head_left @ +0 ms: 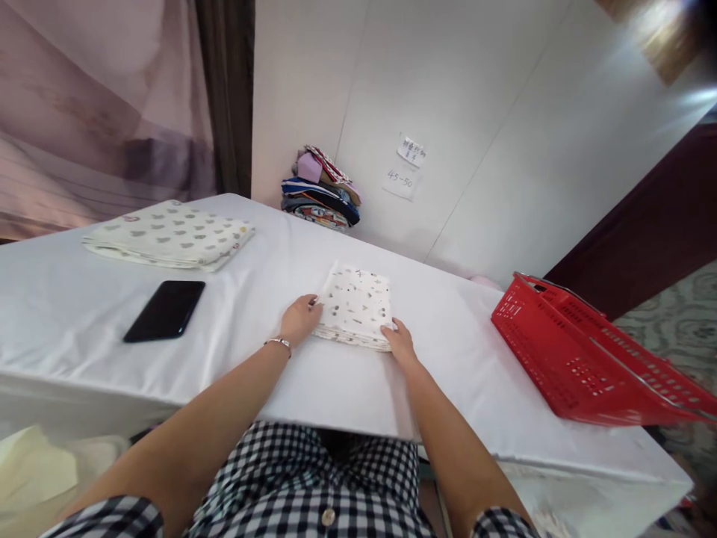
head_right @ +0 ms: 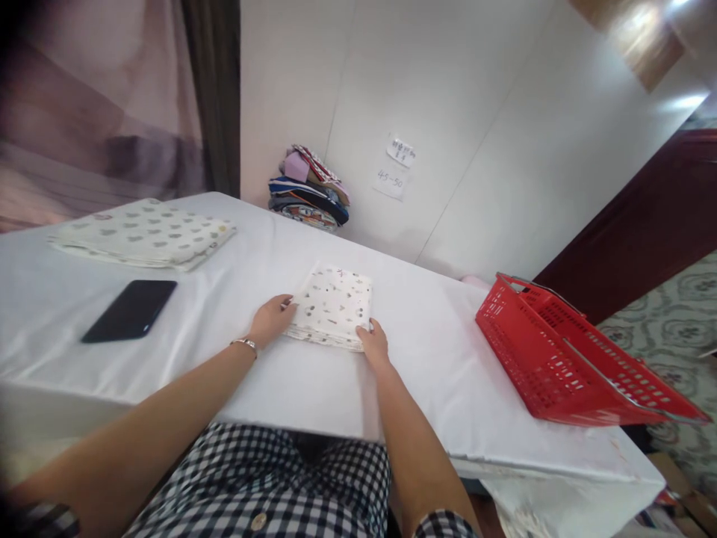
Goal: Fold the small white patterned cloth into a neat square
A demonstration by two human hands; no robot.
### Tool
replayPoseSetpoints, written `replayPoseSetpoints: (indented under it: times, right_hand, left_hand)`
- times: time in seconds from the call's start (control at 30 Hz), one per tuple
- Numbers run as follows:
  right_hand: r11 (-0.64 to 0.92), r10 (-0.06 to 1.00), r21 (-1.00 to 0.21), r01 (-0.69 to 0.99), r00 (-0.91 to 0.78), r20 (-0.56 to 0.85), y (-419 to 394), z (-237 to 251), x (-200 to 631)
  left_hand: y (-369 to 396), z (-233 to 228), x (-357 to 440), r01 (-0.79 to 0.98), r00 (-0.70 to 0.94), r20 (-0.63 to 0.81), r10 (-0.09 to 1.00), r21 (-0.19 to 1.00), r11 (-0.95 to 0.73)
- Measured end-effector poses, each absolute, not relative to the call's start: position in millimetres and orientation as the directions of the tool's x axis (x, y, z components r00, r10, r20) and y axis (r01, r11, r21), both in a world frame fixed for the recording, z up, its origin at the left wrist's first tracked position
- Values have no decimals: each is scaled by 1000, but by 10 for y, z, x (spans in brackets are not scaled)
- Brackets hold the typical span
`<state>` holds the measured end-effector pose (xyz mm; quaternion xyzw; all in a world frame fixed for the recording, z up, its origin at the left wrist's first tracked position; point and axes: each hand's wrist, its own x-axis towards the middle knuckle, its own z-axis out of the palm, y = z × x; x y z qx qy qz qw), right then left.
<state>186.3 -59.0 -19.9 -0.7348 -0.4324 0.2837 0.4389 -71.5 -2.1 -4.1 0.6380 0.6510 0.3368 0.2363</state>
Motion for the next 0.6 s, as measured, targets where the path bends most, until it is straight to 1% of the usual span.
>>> replayPoseSetpoints:
  times: [0.1,0.17,0.27,0.33,0.47,0.53,0.6]
  right_hand:
    - [-174,894,-938,300,447,-23,-587,-178,1918]
    - [-143,872,-959,243,489,-6,-604,-168,1981]
    - [-143,829,-970,195,559,-10,-646,-180,2081]
    - [-133,832,-970,203,555,2,-672,-202,2124]
    - [-98,863,-966,238,505,37,-689,-251,2139]
    - [-77,877,-970,233,478,45,-682,-278,2131]
    - [-43,892,-974,223,448,64,-674,-309,2121]
  left_hand:
    - [-74,-23,-692,698,-44,123,991,713,-57]
    - [-146,-19,-655,715,9,115,993,693,-87]
    - [-273,-24,-596,719,96,115,989,679,-148]
    - [-333,-29,-573,707,107,106,989,691,-151]
    - [-359,-30,-571,662,71,100,992,739,-122]
    - [-353,-26,-575,667,61,130,990,732,-137]
    - [-350,-20,-576,684,62,132,989,716,-138]
